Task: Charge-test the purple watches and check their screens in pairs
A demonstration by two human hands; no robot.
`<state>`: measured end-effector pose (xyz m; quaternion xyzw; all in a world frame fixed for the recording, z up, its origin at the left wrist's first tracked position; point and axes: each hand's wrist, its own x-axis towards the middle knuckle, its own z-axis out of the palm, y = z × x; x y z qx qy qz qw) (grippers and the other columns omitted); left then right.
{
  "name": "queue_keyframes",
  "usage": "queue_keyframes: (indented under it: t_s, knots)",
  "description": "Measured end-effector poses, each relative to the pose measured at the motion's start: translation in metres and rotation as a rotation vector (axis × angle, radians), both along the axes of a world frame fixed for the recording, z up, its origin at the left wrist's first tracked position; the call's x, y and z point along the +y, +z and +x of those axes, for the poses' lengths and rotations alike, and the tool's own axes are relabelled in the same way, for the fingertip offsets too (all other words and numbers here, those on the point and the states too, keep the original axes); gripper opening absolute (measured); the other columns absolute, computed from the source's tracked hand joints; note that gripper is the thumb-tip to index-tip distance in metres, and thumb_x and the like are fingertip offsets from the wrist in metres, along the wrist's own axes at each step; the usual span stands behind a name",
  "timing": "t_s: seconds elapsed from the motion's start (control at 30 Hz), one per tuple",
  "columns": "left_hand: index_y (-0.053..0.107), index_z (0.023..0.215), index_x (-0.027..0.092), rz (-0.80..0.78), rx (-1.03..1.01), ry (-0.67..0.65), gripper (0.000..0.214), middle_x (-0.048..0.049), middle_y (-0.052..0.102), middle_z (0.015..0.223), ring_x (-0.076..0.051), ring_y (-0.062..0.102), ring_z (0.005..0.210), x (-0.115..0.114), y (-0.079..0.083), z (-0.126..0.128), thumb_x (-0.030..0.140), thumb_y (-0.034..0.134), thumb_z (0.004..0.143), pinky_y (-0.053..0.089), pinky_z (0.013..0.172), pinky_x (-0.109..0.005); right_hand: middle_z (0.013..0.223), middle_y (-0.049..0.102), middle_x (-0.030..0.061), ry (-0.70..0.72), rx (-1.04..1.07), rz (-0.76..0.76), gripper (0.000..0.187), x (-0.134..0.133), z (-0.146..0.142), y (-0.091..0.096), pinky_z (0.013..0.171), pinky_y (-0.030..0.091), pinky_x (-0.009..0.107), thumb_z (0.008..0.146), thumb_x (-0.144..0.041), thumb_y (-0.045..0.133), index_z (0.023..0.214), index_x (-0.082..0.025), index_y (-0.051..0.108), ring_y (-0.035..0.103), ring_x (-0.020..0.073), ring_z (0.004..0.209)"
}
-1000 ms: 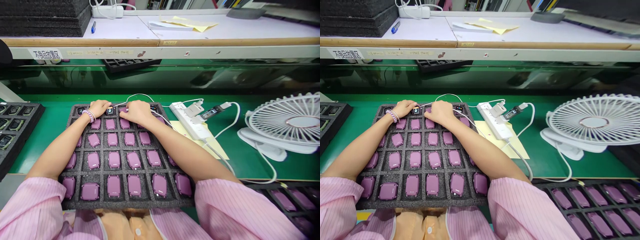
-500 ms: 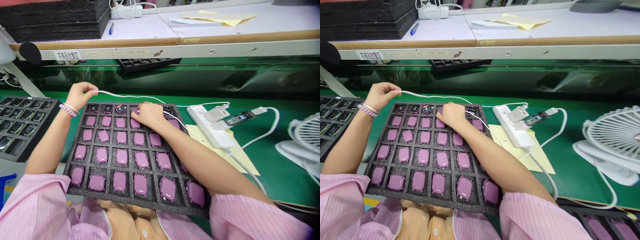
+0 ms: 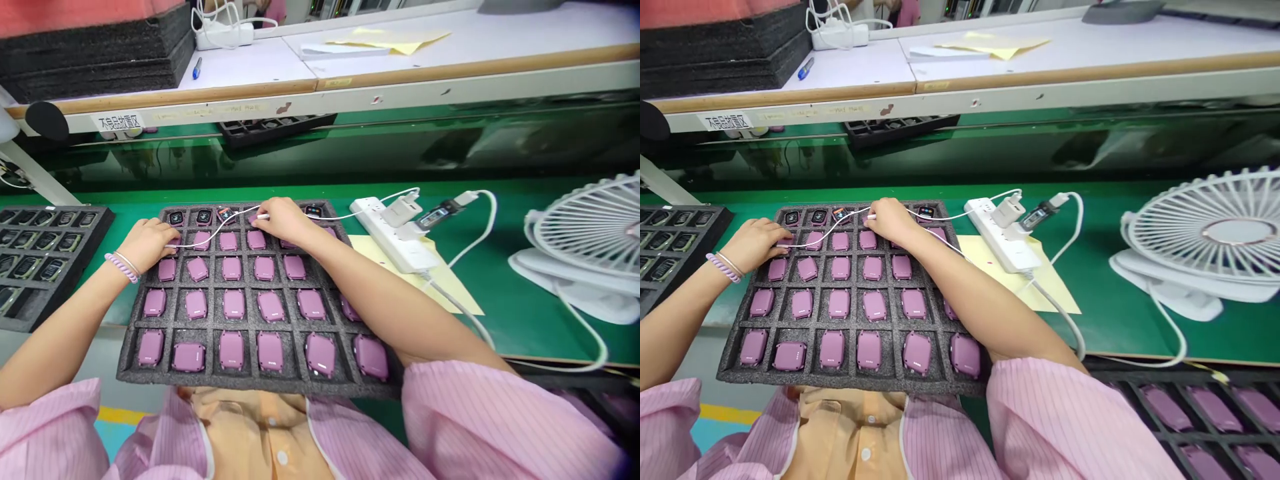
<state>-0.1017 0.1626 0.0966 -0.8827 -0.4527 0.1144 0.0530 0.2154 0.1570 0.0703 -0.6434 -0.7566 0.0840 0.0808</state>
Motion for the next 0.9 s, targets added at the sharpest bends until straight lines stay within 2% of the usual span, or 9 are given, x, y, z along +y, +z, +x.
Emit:
queue_keyframes:
  t_s: [0.13,0.23,0.3,0.37,0.43,0.53,0.63,0.77,0.9]
  knots:
    - [0.071,0.129,0.019,-0.002,0.176,0.005,0.033,-0.0132,0.073,0.132,-0.036,0.062,0.130,-0.004,0.013,0.014,0.026,0.066,0.097,0.045,0.109,-0.051,0.114,0.076,0.0111,0.061,0.132,-0.016,0.018,-0.004,0.007,0.004,0.087,0.051,0.029,0.095,-0.014,0.079,0.113,-0.012,0.079,0.071,0.0305,0.107]
    - [0.070,0.127,0.016,0.015,0.186,0.003,0.035,-0.0167,0.075,0.125,-0.037,0.064,0.127,0.000,0.011,0.013,0.027,0.066,0.094,0.046,0.109,-0.051,0.105,0.075,0.0073,0.007,0.315,0.026,0.025,-0.009,0.037,0.010,0.077,0.051,0.027,0.094,-0.012,0.073,0.120,-0.012,0.073,0.071,0.0251,0.092]
    - [0.069,0.128,0.015,-0.012,0.092,-0.003,0.039,-0.0176,0.076,0.121,-0.037,0.068,0.122,0.007,0.007,0.005,0.032,0.061,0.094,0.049,0.107,-0.049,0.100,0.075,0.0058,-0.036,0.346,0.064,0.024,-0.014,0.066,0.013,0.074,0.050,0.026,0.093,-0.008,0.066,0.115,-0.012,0.072,0.070,0.0230,0.086]
    - [0.069,0.129,0.015,-0.062,-0.087,0.024,0.047,-0.0166,0.077,0.118,-0.036,0.070,0.118,0.016,0.003,-0.008,0.043,0.055,0.094,0.052,0.106,-0.047,0.096,0.075,0.0042,-0.029,0.302,0.042,0.019,-0.023,0.096,0.012,0.076,0.049,0.027,0.091,-0.007,0.063,0.103,-0.016,0.074,0.069,0.0233,0.086]
    - [0.069,0.129,0.017,-0.135,-0.298,0.084,0.059,-0.0144,0.077,0.119,-0.035,0.072,0.114,0.025,0.000,-0.022,0.060,0.050,0.092,0.055,0.104,-0.045,0.096,0.075,0.0026,0.007,0.270,-0.009,0.014,-0.034,0.124,0.008,0.078,0.048,0.028,0.091,-0.013,0.064,0.096,-0.019,0.076,0.069,0.0244,0.090]
    - [0.073,0.125,0.020,-0.248,-0.518,0.163,0.082,-0.0121,0.077,0.124,-0.035,0.072,0.114,0.036,-0.001,-0.037,0.085,0.046,0.083,0.057,0.104,-0.043,0.100,0.075,0.0030,0.053,0.290,-0.035,0.014,-0.054,0.152,-0.004,0.083,0.049,0.031,0.094,-0.027,0.066,0.097,-0.022,0.078,0.069,0.0260,0.095]
    - [0.079,0.118,0.021,-0.337,-0.559,0.180,0.092,-0.0115,0.077,0.125,-0.037,0.069,0.119,0.041,-0.001,-0.040,0.096,0.046,0.075,0.054,0.111,-0.044,0.103,0.074,0.0055,0.058,0.286,-0.043,0.019,-0.071,0.161,-0.017,0.088,0.052,0.034,0.094,-0.032,0.064,0.100,-0.022,0.079,0.068,0.0272,0.099]
    - [0.082,0.111,0.020,-0.392,-0.526,0.207,0.100,-0.0120,0.079,0.121,-0.038,0.069,0.117,0.045,-0.004,-0.034,0.102,0.045,0.069,0.053,0.110,-0.044,0.113,0.073,0.0095,-0.002,0.162,0.014,0.027,-0.085,0.154,-0.026,0.094,0.054,0.039,0.095,-0.026,0.061,0.115,-0.020,0.078,0.068,0.0303,0.106]
    - [0.082,0.106,0.020,-0.444,-0.515,0.240,0.097,-0.0093,0.079,0.120,-0.037,0.067,0.118,0.050,-0.009,-0.031,0.101,0.047,0.067,0.051,0.110,-0.042,0.108,0.074,0.0122,0.016,0.051,0.076,0.026,-0.088,0.150,-0.022,0.098,0.054,0.044,0.096,-0.017,0.055,0.104,-0.018,0.079,0.069,0.0342,0.106]
